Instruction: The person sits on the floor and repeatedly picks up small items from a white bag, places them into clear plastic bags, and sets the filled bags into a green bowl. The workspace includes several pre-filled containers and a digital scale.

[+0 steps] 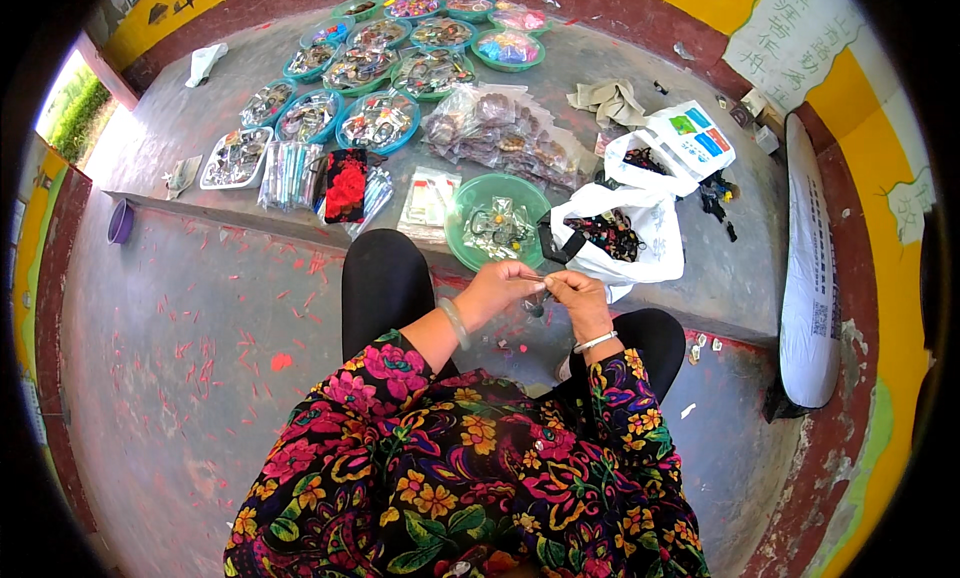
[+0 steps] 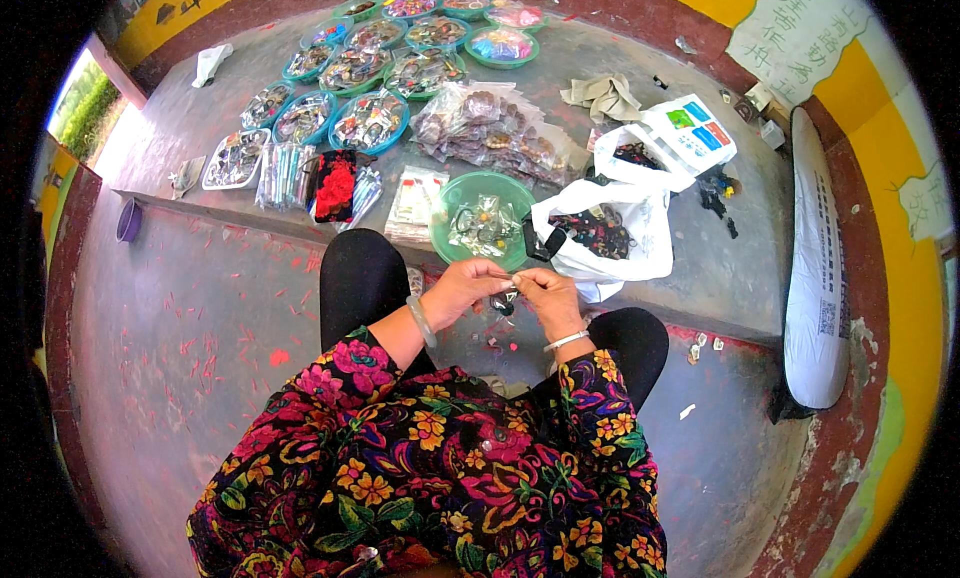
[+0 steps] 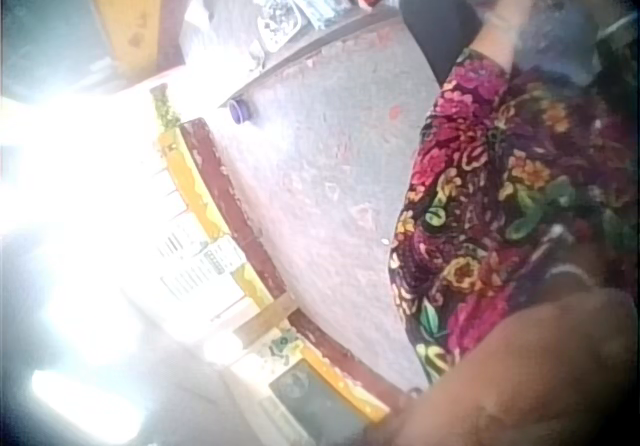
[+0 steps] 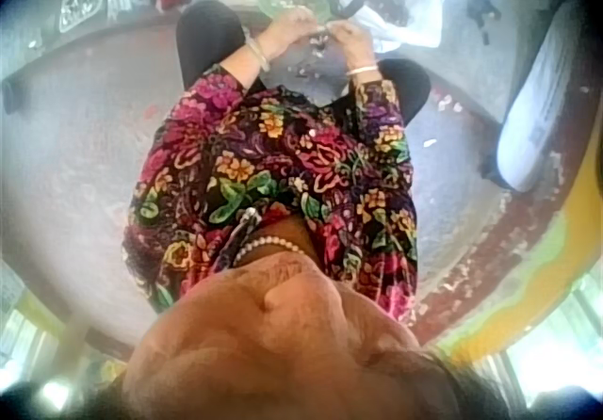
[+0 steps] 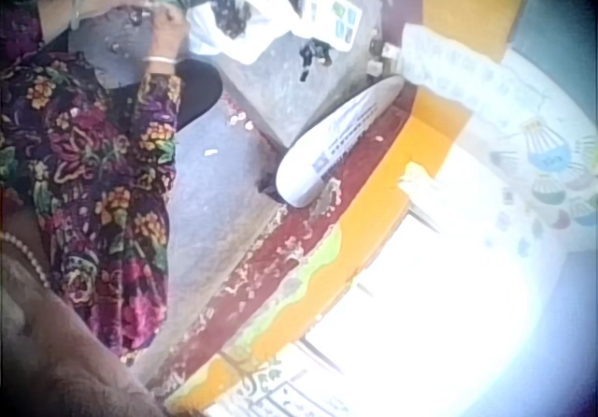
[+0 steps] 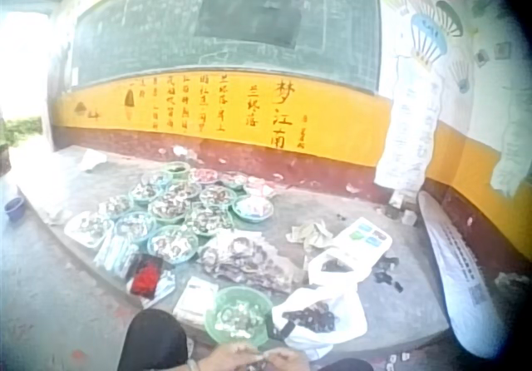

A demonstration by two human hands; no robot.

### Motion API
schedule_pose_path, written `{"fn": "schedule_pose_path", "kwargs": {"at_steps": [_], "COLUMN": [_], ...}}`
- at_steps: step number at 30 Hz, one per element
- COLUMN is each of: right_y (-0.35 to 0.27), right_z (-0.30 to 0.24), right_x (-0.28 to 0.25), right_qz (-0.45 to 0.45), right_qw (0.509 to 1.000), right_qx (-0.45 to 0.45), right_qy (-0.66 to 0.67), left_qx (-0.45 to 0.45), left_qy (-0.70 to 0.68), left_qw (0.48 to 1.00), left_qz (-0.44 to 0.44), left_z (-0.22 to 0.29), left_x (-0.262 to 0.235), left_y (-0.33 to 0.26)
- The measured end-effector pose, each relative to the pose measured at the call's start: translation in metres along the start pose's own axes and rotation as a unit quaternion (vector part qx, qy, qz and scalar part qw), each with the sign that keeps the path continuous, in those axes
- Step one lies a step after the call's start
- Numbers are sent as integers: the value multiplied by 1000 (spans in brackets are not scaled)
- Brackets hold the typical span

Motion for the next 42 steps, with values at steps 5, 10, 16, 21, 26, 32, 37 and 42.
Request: {"fn": "schedule_pose_path", "kwargs": {"at_steps": [5,10,16,21,26,32,37,42], "right_y": [1,2,0,-1,-2,0,2,0], "right_z": [5,4,0,0,-1,3,5,5], "right_x": [0,0,0,-3,0,-2,-1,-10], "right_qz": [9,17,13,36,53,60,29,77], "right_qw": [1000,999,999,999,998,998,999,997], "right_qx": [-17,-29,-12,23,-29,-5,-2,4], "right_qy": [-7,-14,37,8,22,24,26,31], "left_qx": [-27,-36,-38,-12,0,-13,-23,-36], "left_qy": [16,5,-50,-36,-38,-56,-16,15], "left_qw": [999,999,998,999,999,998,1000,999], "left_qz": [7,-2,-8,-3,6,4,-7,-20], "left_z": [-6,-5,-13,-11,-13,-13,-9,-6], "left_x": [-3,-4,-8,-9,-10,-9,-4,-4], "left_y": [0,3,6,6,8,8,4,3]}}
Point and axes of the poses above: each hand's wrist, its own y-axis towards the middle knuckle, its own x-axis out of the palm, z = x × y, the point moved 4 cm from there along y, towards the middle knuckle, and after that the axes turned 5 degrees about x, right-handed, at the moved point
